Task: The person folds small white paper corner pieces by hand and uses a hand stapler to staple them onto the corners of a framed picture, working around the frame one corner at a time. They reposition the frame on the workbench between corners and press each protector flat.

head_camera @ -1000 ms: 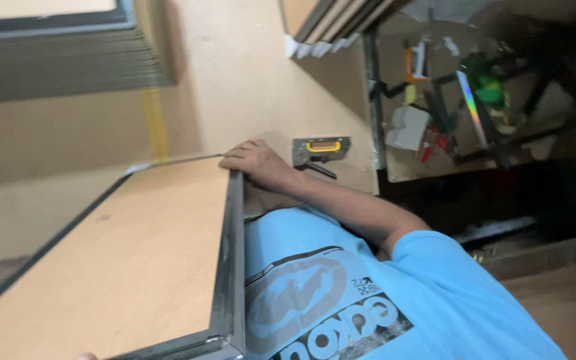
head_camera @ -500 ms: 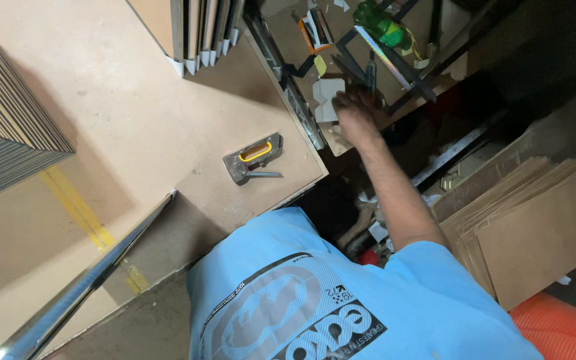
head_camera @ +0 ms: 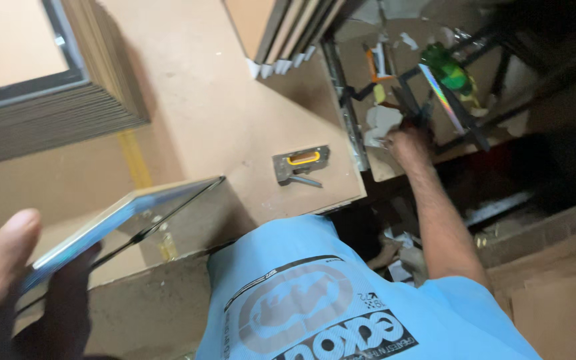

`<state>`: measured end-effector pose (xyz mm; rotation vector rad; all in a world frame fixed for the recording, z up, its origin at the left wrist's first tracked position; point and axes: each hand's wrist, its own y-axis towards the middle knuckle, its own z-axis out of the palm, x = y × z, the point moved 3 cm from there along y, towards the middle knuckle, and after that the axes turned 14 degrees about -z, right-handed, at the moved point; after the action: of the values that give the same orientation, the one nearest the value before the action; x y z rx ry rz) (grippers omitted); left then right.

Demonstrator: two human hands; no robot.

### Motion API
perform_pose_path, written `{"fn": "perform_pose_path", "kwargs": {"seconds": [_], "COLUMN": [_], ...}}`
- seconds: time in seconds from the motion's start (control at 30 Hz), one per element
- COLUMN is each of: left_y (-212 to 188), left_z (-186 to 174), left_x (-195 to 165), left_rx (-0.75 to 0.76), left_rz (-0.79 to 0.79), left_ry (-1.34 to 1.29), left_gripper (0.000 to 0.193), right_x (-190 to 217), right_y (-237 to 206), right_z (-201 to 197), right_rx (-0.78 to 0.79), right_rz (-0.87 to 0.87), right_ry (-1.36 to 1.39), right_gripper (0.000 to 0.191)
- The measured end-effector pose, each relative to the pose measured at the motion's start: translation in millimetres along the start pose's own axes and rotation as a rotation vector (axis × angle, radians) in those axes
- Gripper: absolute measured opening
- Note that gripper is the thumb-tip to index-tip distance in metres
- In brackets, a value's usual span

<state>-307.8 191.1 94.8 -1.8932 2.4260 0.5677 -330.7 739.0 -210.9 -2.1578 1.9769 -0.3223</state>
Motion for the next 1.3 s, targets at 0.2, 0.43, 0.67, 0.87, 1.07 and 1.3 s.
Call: {"fn": "perform_pose_path", "kwargs": {"seconds": [0.2,0.43,0.67,0.87,1.07,1.3], "left_y": [9.1,24.4,20.2,9.0,7.6,13.6], "left_z": [-39.7,-41.8,-43.6,-29.8,-24.3,-28.9], "left_x": [-41.0,-53.4,-56.7,-55.5,-56.5,-73.8], "left_rx": [-0.119,-0.143,-0.132,-0.191,-0.193,-0.129], "left_rz": [0.010,-0.003,-0.006,-0.018,-0.098,-0.126], "left_ry": [0.071,-0.064,-0.151,-0.151,-0.233,-0.072], "left_gripper": [0.038,0.029,0.047,0.055,0.039,0.029], "right_x": [47.0,214.9,307.4,314.8,315.0,303.9], "right_y": [5.3,-12.7,-17.2,-10.3,-4.8,-2.4], "right_z": [-26.4,-151.2,-216.5,-206.5,-203.3,-205.3], "right_rx": [0.005,-0.745,-0.720,-0.627,-0.574,-0.515], "right_rz": [0.041,-0.576,-1.013,-1.020,-1.052,-1.110], "right_ry": [-0.155,1.528,1.624,1.539,1.613,1.573], "right_gripper": [0.014,0.010,0.017,0.017,0.021,0.029]}}
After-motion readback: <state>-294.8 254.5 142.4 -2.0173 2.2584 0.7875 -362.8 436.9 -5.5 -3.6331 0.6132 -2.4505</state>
